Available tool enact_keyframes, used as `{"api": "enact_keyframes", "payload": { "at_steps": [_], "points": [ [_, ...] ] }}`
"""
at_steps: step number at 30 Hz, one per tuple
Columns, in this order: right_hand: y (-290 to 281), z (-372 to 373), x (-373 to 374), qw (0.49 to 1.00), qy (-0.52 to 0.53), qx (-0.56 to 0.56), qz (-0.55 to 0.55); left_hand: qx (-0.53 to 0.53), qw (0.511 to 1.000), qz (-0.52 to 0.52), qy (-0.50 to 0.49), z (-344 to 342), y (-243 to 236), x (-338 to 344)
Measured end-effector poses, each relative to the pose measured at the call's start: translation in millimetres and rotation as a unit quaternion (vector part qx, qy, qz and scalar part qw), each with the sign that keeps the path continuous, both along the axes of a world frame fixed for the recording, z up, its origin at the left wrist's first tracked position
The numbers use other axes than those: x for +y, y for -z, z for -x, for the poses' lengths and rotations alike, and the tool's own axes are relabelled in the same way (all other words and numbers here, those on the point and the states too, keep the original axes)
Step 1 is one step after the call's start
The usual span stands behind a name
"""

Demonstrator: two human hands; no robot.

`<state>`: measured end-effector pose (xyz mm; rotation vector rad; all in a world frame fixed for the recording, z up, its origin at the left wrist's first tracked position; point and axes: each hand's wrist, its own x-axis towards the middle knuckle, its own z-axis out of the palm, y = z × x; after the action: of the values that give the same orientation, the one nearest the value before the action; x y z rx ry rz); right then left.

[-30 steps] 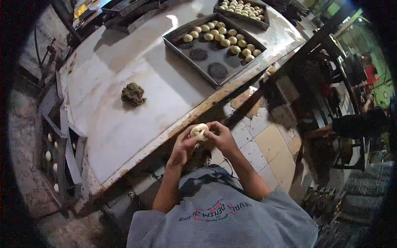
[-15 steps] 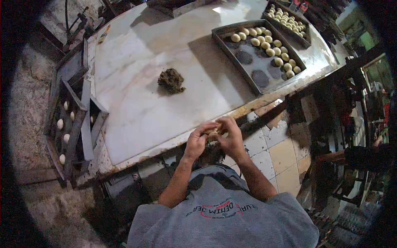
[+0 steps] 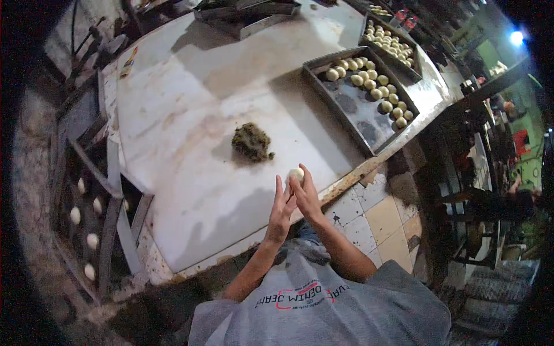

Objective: The recorder is seen portioning dough, filling it with a dark mixture, and placing the buns onto baking trays.

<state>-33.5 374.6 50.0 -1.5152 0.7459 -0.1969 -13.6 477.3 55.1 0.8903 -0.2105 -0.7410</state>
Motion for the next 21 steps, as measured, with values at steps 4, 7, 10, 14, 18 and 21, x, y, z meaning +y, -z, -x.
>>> {"api": "enact_keyframes", "payload": {
  "at_steps": [4,7,10,14,18,21],
  "points": [
    [37,-4,-59,0.924,-0.019,0.006,0.383,-0.025,1.0,-0.014,-0.012,-14,10,-19],
    [59,-5,-120,0.837,-0.103,0.055,0.534,-0.047,0.987,-0.128,-0.086,-36,18,-31],
    [85,-48,-166,0.857,-0.047,-0.029,0.512,-0.086,0.972,-0.187,-0.119,-52,22,-80],
    [85,-82,-142,0.935,-0.097,-0.069,0.336,-0.277,0.923,-0.236,-0.127,-78,-12,-181],
    [95,-22,-144,0.772,-0.27,-0.2,0.539,-0.377,0.883,-0.276,-0.035,-142,-35,-303],
    [77,13,-186,0.776,-0.39,-0.132,0.479,-0.505,0.766,-0.398,-0.012,-210,19,-371]
  ]
}}
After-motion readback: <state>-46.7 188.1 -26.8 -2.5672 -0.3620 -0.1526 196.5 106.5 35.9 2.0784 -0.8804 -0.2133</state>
